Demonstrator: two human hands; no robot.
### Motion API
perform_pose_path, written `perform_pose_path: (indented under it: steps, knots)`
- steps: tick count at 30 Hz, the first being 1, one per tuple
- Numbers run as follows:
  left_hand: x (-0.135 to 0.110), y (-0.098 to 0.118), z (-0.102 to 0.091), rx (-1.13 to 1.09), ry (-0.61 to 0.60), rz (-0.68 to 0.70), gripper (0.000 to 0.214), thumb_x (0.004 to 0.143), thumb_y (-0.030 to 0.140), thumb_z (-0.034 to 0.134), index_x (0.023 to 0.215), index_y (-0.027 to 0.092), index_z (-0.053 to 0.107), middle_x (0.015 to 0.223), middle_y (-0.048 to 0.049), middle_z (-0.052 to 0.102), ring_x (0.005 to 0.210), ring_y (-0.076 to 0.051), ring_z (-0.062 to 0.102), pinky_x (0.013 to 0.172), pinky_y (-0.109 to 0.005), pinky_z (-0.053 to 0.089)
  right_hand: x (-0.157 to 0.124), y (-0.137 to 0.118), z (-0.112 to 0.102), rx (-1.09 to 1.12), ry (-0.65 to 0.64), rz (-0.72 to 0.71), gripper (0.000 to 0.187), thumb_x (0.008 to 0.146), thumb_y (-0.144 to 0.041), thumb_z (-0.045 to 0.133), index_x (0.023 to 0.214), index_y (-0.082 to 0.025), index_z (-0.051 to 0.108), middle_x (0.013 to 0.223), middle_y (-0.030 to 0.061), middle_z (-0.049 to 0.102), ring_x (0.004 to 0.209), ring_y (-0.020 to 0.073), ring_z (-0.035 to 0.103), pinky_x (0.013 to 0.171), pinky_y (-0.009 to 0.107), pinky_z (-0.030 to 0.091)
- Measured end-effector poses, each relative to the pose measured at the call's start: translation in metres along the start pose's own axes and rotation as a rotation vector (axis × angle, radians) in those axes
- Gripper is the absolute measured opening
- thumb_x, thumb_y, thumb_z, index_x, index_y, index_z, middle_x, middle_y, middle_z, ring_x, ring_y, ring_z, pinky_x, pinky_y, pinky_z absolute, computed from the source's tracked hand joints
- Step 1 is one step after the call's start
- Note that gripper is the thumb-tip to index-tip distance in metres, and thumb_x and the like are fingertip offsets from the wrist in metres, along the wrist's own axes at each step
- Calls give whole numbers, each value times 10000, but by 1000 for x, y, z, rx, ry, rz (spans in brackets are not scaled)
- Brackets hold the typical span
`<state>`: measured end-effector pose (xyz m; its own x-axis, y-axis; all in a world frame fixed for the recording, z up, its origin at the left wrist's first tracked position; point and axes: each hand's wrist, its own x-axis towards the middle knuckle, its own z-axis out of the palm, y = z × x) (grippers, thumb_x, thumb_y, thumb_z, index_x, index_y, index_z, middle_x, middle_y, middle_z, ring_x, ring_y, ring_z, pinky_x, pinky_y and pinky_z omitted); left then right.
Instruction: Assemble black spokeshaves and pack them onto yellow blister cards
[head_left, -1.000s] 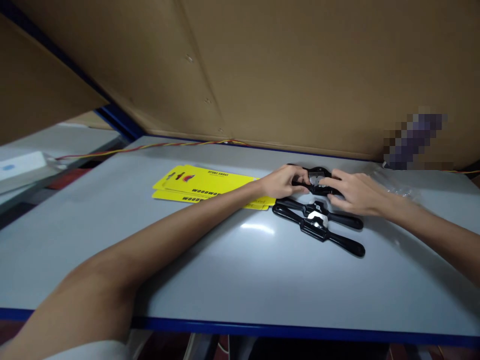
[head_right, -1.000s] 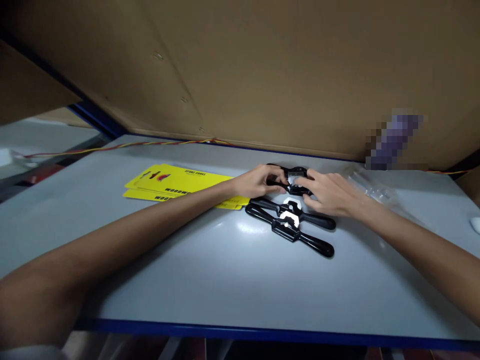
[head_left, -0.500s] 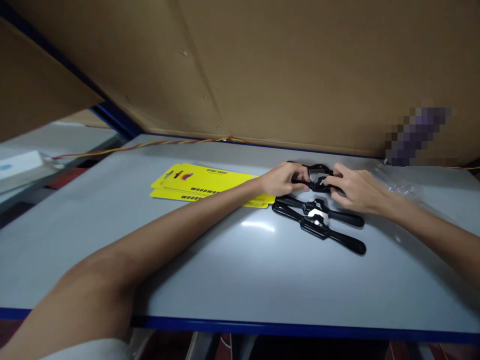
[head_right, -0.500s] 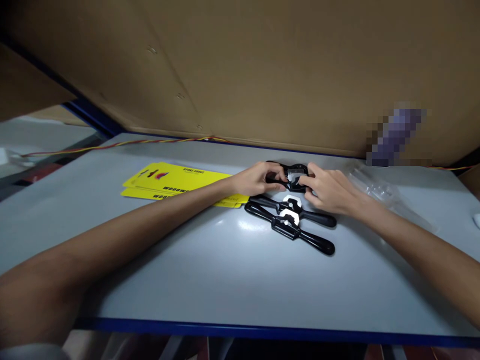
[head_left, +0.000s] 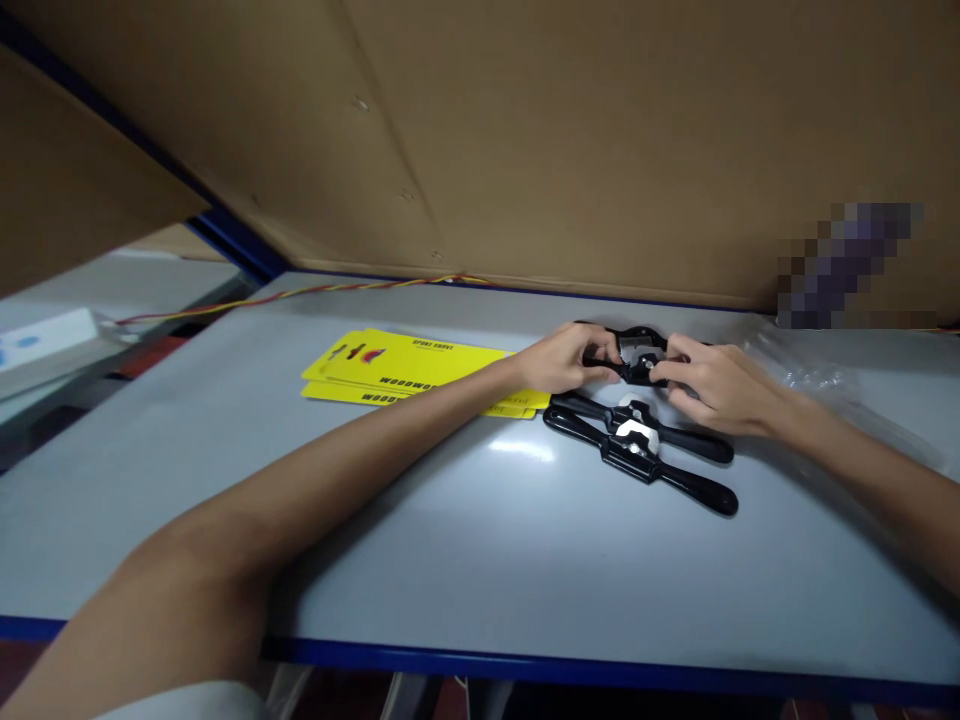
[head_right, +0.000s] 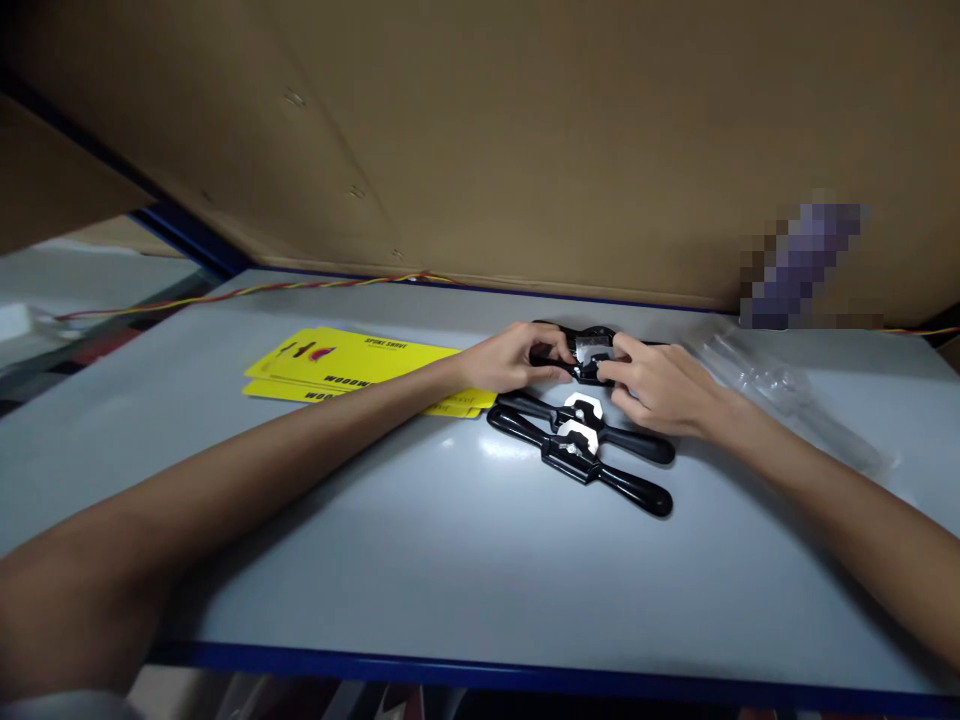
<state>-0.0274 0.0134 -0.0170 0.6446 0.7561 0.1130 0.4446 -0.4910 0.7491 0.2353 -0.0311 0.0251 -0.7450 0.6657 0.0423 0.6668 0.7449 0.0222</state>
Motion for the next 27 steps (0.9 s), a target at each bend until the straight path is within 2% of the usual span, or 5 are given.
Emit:
perform_pose_path:
  steps: [4,9,17,23,27]
  knots:
    - [0,0,0,-14,-9,-3,268,842,416,742,889,166,657,719,31,490,642,-121,397,628,-282,303,-1,-1,-1,-108,-5,109,436,1020,-283,367,1194,-185,755,1127,132,660,633,165,405,609,351,219]
    - [0,0,0,0,-8,0,275,842,415,741,912,160,664,731,25,504,644,-120,406,626,-281,315,-1,-9,2,-127,-6,170,458,1018,-279,367,1293,-181,720,1167,141,678,674,182,477,611,349,228]
    - [0,1,-1,-5,-12,6,275,838,416,742,911,162,666,747,20,514,654,-122,410,643,-289,321,5,-9,1,76,9,60,431,1018,-276,385,1231,-192,749,1081,106,648,737,178,532,693,332,342]
    - [0,1,0,-8,-7,6,250,838,406,731,876,168,666,733,25,487,667,-128,412,653,-292,324,2,4,4,30,6,15,376,1012,-315,405,1019,-185,757,1040,102,625,680,160,449,644,327,274]
    - [1,-1,1,-27,-4,11,235,829,387,741,876,170,667,737,24,495,662,-126,414,653,-292,323,0,7,8,-52,78,69,429,1021,-326,394,1201,-192,759,1093,113,645,667,164,442,639,333,264]
